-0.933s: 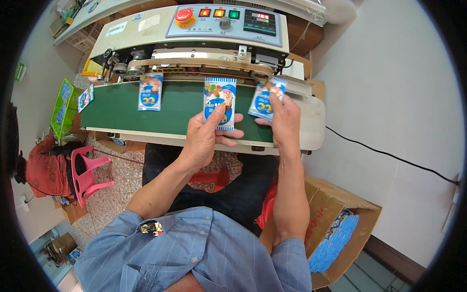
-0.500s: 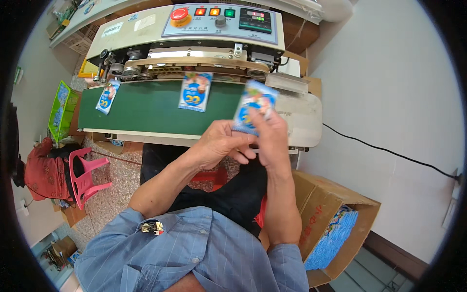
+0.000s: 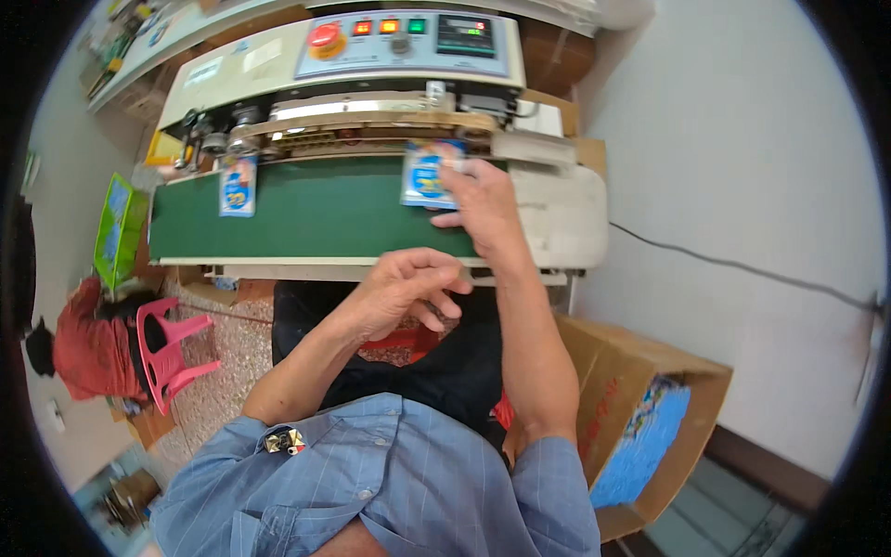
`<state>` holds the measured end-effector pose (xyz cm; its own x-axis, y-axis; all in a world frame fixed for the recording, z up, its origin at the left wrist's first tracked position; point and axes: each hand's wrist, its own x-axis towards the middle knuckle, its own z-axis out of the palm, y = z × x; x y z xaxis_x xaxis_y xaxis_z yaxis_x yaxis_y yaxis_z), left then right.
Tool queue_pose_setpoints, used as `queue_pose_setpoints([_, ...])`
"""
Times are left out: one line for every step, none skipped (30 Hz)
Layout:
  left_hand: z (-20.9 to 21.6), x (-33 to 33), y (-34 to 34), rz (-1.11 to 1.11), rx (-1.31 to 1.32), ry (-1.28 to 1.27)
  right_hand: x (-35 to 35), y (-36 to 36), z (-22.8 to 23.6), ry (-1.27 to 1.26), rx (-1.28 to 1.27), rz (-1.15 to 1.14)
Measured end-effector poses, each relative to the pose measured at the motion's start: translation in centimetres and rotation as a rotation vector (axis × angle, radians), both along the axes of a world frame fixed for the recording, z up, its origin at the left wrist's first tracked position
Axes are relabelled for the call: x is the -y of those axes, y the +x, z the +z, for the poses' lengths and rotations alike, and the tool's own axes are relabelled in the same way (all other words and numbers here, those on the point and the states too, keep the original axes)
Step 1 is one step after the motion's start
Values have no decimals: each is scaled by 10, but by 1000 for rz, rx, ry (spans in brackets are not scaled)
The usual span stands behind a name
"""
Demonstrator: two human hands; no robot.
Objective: Placing small plastic packets onto a conveyor belt of a heat-sealing machine to seal them.
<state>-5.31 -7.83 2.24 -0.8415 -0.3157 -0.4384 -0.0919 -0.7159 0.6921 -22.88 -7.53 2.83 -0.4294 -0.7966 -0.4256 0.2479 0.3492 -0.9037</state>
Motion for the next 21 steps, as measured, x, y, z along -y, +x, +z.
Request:
queue_pose_setpoints([2,-4,1,0,8,-10,-6,2,5,81,-119,-15])
queue_pose_setpoints([4,-6,5,-9,15,-19,-11,8,7,-1,-132,-54])
queue_pose_setpoints([5,-8,12,-2,14,-36,-22,15,8,-71,-153,-98])
queue_pose_setpoints([5,-10,19,-1,11,-46,-39,26,14,-133,-175,-110])
queue_pose_setpoints([4,-15,22,17,13,-46,-57,28,27,-202,-202,-106])
queue_pose_setpoints([5,-19,26,33,15,-50,-85,32,48,-246,-223,-164])
queue_pose_setpoints([2,-23,25,1,6,-55,-111,43,68,-295,-246,-220])
queue_pose_setpoints([1,-28,22,-10,-3,-65,-145,48,90,-293,-339,-298])
queue_pose_setpoints([1,-32,20,-31,-11,-64,-179,47,105,-238,-504,-365])
queue_pose_setpoints([-2,-39,12,-62,-37,-52,-214,43,122,-170,-675,-424])
queue_pose_setpoints([-2,-43,6,-55,-34,-45,-241,36,147,-37,-814,-477])
queue_pose_setpoints([-6,-37,15,-80,-12,-48,-264,40,151,67,-736,-658])
queue_pose_setpoints([-7,-38,17,-86,-15,-46,-291,23,156,176,-832,-646])
queue_pose_setpoints([-3,-39,14,-86,-10,-45,-317,-1,158,283,-931,-634])
queue_pose_setpoints([-5,-43,13,-96,-9,-43,-342,-16,149,382,-985,-631])
queue_pose_setpoints([-5,-47,14,-109,-16,-48,-365,-31,134,478,-1031,-627])
queue_pose_setpoints([-3,-51,15,-111,-6,-57,-388,-45,113,576,-1155,-513])
queue_pose_setpoints([-1,-54,14,-109,3,-69,-406,-58,93,671,-1276,-392])
queue_pose_setpoints([-1,-55,15,-112,-2,-82,-411,-66,72,717,-1352,-293])
queue_pose_setpoints([-5,-60,17,-117,19,-79,-410,-69,51,764,-1420,-185])
queue_pose_setpoints([-10,-64,19,-112,44,-76,-399,-68,36,796,-1383,-112])
